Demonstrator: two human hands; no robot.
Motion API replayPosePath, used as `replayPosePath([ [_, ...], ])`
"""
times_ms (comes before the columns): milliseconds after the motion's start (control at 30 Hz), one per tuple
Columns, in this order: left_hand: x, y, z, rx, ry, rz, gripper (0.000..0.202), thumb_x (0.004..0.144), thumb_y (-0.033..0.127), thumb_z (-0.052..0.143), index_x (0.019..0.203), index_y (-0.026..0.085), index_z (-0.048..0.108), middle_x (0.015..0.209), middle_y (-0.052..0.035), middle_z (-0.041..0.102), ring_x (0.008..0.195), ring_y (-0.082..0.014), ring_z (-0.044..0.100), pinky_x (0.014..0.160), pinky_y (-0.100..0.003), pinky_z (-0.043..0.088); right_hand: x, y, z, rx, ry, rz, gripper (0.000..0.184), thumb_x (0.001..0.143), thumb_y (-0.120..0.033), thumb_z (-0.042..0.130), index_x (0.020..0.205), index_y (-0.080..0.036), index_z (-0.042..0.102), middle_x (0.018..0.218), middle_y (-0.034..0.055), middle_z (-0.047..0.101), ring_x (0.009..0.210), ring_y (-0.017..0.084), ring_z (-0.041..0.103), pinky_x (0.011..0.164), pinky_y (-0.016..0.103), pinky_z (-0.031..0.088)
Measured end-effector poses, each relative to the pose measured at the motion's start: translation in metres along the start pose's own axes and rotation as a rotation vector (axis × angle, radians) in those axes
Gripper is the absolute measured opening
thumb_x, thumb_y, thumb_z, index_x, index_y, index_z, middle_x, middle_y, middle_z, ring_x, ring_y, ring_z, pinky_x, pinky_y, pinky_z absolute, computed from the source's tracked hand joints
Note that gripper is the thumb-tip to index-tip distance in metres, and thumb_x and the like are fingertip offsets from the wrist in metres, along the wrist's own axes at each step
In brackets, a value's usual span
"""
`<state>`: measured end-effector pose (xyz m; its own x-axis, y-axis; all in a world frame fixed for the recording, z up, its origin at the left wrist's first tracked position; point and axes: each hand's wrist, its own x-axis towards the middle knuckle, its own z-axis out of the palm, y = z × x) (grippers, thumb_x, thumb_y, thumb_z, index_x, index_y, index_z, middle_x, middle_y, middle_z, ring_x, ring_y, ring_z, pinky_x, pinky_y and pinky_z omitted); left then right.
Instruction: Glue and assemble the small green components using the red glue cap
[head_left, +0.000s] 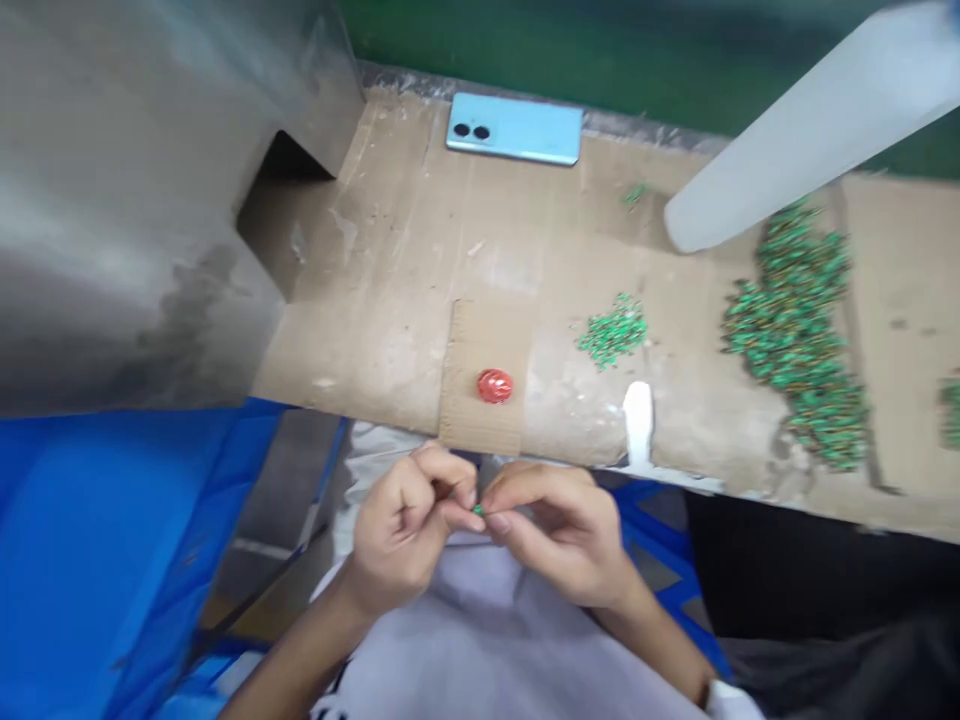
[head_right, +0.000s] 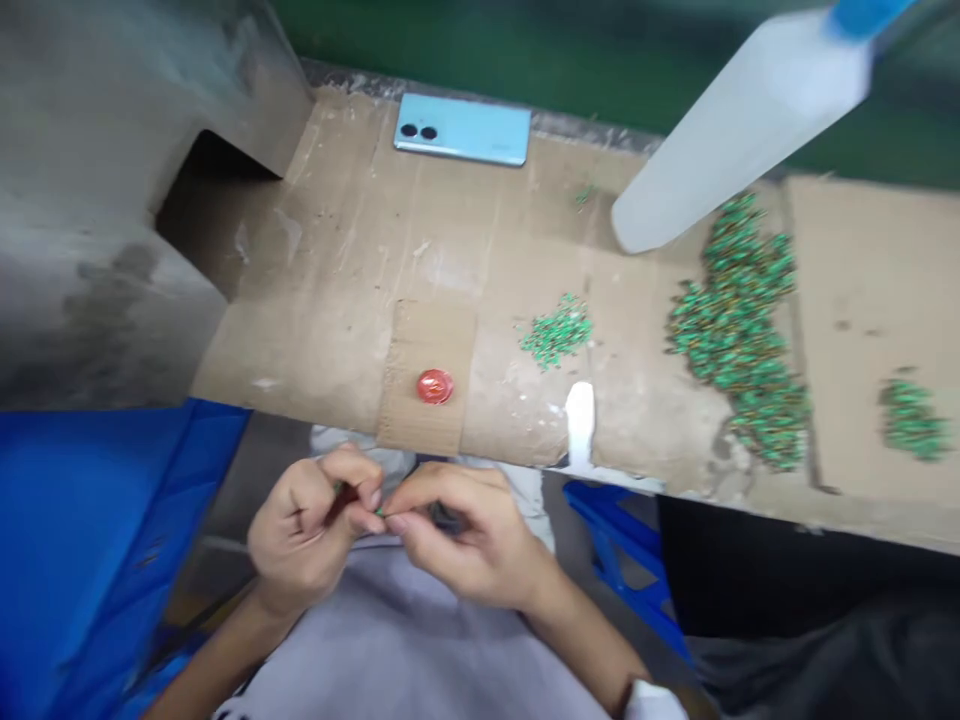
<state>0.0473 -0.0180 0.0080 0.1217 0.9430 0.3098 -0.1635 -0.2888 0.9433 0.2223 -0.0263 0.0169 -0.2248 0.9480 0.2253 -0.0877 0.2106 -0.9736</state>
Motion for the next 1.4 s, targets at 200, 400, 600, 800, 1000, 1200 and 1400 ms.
replayPosePath([
  [200,0.008,0.005,0.007,-0.331,0.286,-0.343,0.029,0.095,0.014,0.084,0.089,0.022,0.057,0.084,0.0017,0.069,0.067,-0.0079,0.06,0.061,-0.015,0.054,-0.003,0.011,-0.048,-0.162,0.404,0.079,0.002,0.099,-0.021,0.079,0.097,-0.022,0.079,0.077,0.0001,0.08,0.059,0.013,0.073,0.053,0.02,0.058],
  [400,0.021,0.019,-0.018,-0.565,0.448,-0.545,0.016,0.083,0.007,0.085,0.088,0.017,0.073,0.086,-0.0027,0.074,0.071,-0.0104,0.07,0.062,-0.015,0.061,0.006,0.018,-0.142,-0.401,1.085,0.136,0.027,0.094,-0.028,0.08,0.117,-0.02,0.07,0.096,0.0043,0.082,0.065,0.016,0.073,0.057,0.026,0.054],
  [600,0.012,0.024,-0.018,-0.591,0.311,-0.513,0.01,0.093,0.01,0.084,0.092,0.02,0.081,0.09,-0.0025,0.079,0.083,-0.0141,0.082,0.071,-0.015,0.067,0.004,0.028,-0.137,-0.89,0.658,0.125,0.018,0.097,-0.038,0.076,0.101,-0.021,0.078,0.098,0.008,0.078,0.083,0.022,0.072,0.074,0.035,0.059],
  [800,0.002,0.02,-0.015,-0.557,0.263,-0.576,0.012,0.1,0.013,0.077,0.103,0.022,0.084,0.104,-0.0056,0.083,0.103,-0.0215,0.086,0.083,-0.023,0.071,0.02,0.039,-0.119,-1.065,0.488,0.147,0.026,0.101,-0.04,0.067,0.094,-0.019,0.082,0.094,0.0103,0.076,0.079,0.024,0.069,0.077,0.041,0.058],
  [1000,0.003,0.016,-0.019,-0.481,0.264,-0.546,0.009,0.097,0.011,0.077,0.097,0.018,0.083,0.093,-0.0051,0.081,0.086,-0.018,0.082,0.072,-0.021,0.068,0.024,0.04,-0.12,-1.111,0.469,0.144,0.022,0.098,-0.035,0.064,0.086,-0.021,0.075,0.086,0.0071,0.072,0.072,0.022,0.063,0.076,0.04,0.054],
  [1200,-0.001,0.011,-0.018,-0.441,0.205,-0.513,0.013,0.102,0.014,0.072,0.097,0.021,0.082,0.088,-0.0036,0.08,0.077,-0.0143,0.078,0.072,-0.023,0.066,0.024,0.04,-0.12,-1.112,0.441,0.128,0.022,0.099,-0.036,0.065,0.094,-0.019,0.077,0.092,0.0077,0.072,0.072,0.022,0.064,0.076,0.039,0.054],
  [1400,0.0,0.015,-0.016,-0.449,0.185,-0.57,0.006,0.099,0.019,0.078,0.094,0.02,0.08,0.087,-0.0037,0.077,0.067,-0.0112,0.07,0.055,-0.017,0.052,0.025,0.043,-0.12,-1.132,0.428,0.111,0.019,0.1,-0.034,0.064,0.089,-0.021,0.074,0.088,0.0067,0.071,0.073,0.022,0.063,0.076,0.039,0.052],
])
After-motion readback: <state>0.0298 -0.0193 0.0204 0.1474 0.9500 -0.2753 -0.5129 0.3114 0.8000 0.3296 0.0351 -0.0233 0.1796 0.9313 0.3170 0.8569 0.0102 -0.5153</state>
